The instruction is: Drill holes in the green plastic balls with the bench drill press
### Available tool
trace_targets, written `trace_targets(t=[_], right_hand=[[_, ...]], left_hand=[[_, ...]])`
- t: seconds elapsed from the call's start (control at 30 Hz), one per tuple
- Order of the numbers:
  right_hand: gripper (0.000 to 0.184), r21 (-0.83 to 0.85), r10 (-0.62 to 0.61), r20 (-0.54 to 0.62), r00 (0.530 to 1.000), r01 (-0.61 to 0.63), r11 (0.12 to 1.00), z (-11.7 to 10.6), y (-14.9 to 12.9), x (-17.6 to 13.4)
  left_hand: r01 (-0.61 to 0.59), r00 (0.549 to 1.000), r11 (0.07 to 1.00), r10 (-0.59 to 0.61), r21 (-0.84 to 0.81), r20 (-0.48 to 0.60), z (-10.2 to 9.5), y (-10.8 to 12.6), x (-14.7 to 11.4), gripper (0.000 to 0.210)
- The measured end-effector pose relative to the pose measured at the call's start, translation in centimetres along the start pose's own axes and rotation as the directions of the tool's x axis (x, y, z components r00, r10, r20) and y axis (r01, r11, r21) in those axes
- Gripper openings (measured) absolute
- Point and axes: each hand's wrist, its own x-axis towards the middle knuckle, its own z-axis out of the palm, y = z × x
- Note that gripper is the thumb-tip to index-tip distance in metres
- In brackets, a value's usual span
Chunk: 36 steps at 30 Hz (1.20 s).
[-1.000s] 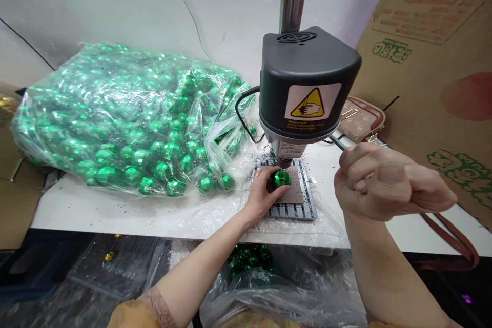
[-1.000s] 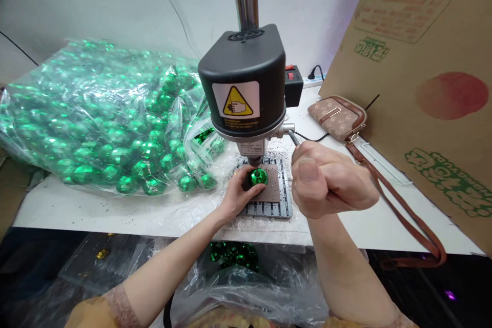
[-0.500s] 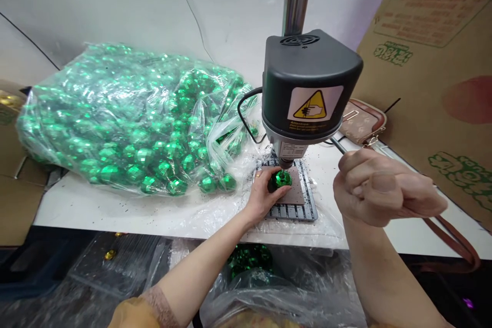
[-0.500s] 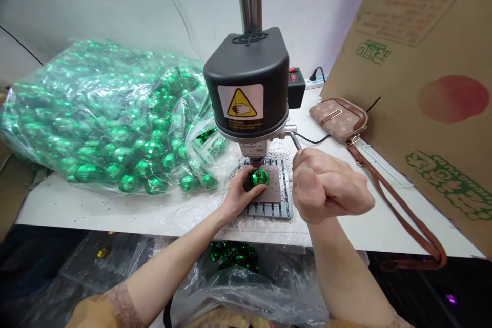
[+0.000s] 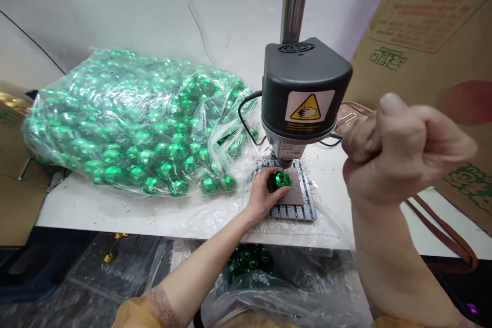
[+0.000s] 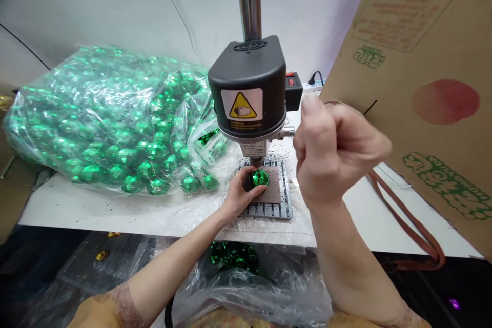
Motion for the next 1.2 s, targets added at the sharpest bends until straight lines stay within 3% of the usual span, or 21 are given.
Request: trace_targets(t=[0.07, 0.17, 0.27, 0.3, 0.4, 0.47, 0.5, 0.53, 0.57, 0.63, 0.67, 0.7, 0.77, 0.8, 0.83, 0.93, 1.07, 1.2], right_hand=[[0.054, 0.009, 0.152, 0.026, 0.988, -0.152, 0.988, 0.5, -0.3, 1.8], [0.056, 0.019, 0.214, 0.085, 0.973, -0.216, 0.976, 0.8, -0.3, 3.3], [0.052, -0.002, 0.171, 0.101, 0.980, -0.171, 0.985, 0.8, -0.1, 3.5], [0.052, -0.010, 0.145, 0.097, 0.985, -0.145, 0.989, 0.8, 0.0, 3.4], [0.053, -0.020, 0.110, 0.061, 0.992, -0.109, 0.994, 1.0, 0.1, 3.1], [0.054, -0.010, 0.116, 0.032, 0.993, -0.116, 0.993, 1.2, 0.2, 3.2], [0.054, -0.001, 0.120, 0.023, 0.992, -0.120, 0.993, 1.2, 0.2, 3.2], [0.054, 0.007, 0.128, 0.018, 0.992, -0.128, 0.992, 1.3, 0.2, 3.3], [0.054, 0.015, 0.135, 0.018, 0.991, -0.135, 0.991, 1.3, 0.2, 3.3], [0.055, 0.020, 0.142, 0.022, 0.990, -0.142, 0.990, 1.3, 0.1, 3.3], [0.056, 0.015, 0.144, 0.020, 0.989, -0.144, 0.989, 1.3, 0.0, 3.3], [0.056, 0.008, 0.139, 0.017, 0.990, -0.139, 0.990, 1.3, 0.0, 3.2], [0.057, -0.006, 0.128, 0.010, 0.992, -0.128, 0.992, 1.2, 0.0, 3.1], [0.057, -0.008, 0.125, 0.005, 0.992, -0.125, 0.992, 1.2, 0.1, 3.1], [0.057, -0.007, 0.124, 0.003, 0.992, -0.124, 0.992, 1.2, 0.2, 3.0], [0.058, -0.005, 0.124, -0.003, 0.992, -0.124, 0.992, 1.2, 0.3, 3.0], [0.060, -0.022, 0.101, 0.005, 0.995, -0.101, 0.995, 1.4, 0.2, 3.0], [0.058, -0.003, 0.103, 0.008, 0.995, -0.103, 0.995, 1.5, 0.2, 3.1]], left_hand=[[0.001, 0.999, 1.000, -0.001, 0.005, -0.038, -0.2, 0.6, -0.2, 0.054], [-0.086, 0.995, 0.993, 0.090, 0.087, -0.043, -1.5, 1.9, -2.0, 0.044], [-0.280, 0.957, 0.939, 0.257, 0.199, 0.134, -3.7, 2.6, -6.6, 0.047], [-0.371, 0.916, 0.902, 0.317, 0.220, 0.246, -4.4, 2.5, -8.7, 0.052], [-0.646, 0.721, 0.695, 0.421, 0.315, 0.551, -6.2, 1.1, -14.4, 0.064], [-0.754, 0.614, 0.569, 0.432, 0.328, 0.660, -7.1, 0.0, -16.3, 0.063], [-0.776, 0.582, 0.553, 0.444, 0.303, 0.681, -7.6, -0.3, -16.2, 0.060], [-0.777, 0.574, 0.569, 0.464, 0.270, 0.674, -8.0, -0.4, -15.4, 0.053], [-0.756, 0.596, 0.607, 0.483, 0.245, 0.642, -8.5, -0.4, -13.7, 0.042], [-0.646, 0.729, 0.708, 0.462, 0.286, 0.505, -9.7, 0.3, -8.4, 0.016], [-0.548, 0.821, 0.750, 0.398, 0.370, 0.410, -10.4, 0.7, -5.0, 0.019], [-0.418, 0.903, 0.781, 0.304, 0.463, 0.303, -11.1, 1.2, -1.3, 0.028], [-0.121, 0.990, 0.767, 0.049, 0.630, 0.130, -12.4, 1.8, 5.8, 0.033], [0.030, 0.993, 0.723, -0.099, 0.691, 0.060, -13.1, 1.9, 8.9, 0.033], [0.092, 0.988, 0.701, -0.153, 0.707, 0.023, -13.6, 1.9, 11.5, 0.031], [0.164, 0.964, 0.678, -0.264, 0.716, 0.029, -14.9, 1.2, 16.1, 0.023], [0.149, 0.920, 0.720, -0.353, 0.677, 0.172, -15.9, 0.3, 17.1, 0.032], [0.077, 0.886, 0.789, -0.335, 0.610, 0.321, -15.4, -0.1, 16.6, 0.042]])
